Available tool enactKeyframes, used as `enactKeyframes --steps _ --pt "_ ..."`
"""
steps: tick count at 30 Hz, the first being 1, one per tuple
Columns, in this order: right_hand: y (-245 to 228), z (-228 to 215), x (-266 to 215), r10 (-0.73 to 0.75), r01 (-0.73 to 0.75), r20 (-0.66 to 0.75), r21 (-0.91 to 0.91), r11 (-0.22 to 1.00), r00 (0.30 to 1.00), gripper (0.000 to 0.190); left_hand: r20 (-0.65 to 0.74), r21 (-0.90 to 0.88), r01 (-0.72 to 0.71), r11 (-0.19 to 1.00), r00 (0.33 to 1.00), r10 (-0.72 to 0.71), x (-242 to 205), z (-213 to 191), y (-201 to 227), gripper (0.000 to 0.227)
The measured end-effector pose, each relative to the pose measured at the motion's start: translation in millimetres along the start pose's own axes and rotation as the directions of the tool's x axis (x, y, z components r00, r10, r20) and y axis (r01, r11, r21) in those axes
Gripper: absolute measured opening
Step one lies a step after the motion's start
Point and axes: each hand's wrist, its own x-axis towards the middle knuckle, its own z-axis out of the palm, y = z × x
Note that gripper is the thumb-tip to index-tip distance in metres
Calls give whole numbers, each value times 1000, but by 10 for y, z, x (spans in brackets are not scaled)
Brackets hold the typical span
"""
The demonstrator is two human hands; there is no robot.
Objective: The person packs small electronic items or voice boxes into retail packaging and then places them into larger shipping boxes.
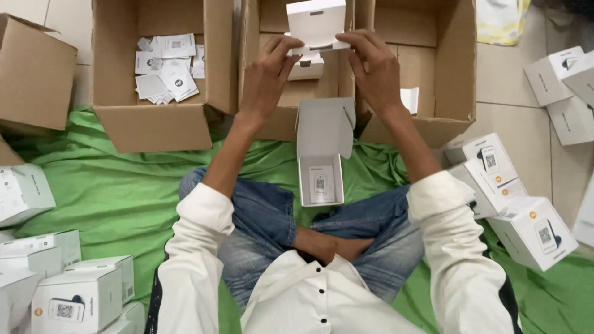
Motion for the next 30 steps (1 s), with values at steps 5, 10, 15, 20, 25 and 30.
enactKeyframes --steps 5,10,15,20,25,30 --pt "1184 934 504 139 -157 91 226 961 986 30 54 57 101 993 993 -104 477 785 -1240 16" --pt "1842 1616 674 274 -305 154 246 920 949 32 137 49 231 972 962 -236 627 1373 -2084 18" --pt "2069 1862 595 399 -496 408 167 852 821 50 289 32 478 878 837 -466 511 1633 -2476 26" --pt "2035 1806 438 310 -363 412 57 930 857 42 375 94 436 895 817 -437 233 1709 -2645 36" --pt "1966 1821 381 230 -178 441 -156 972 867 46 392 191 334 923 836 -383 102 1652 -2478 39" --pt "2136 2036 291 235 -62 406 -396 916 883 65 398 429 128 894 862 -314 221 1629 -2297 65"
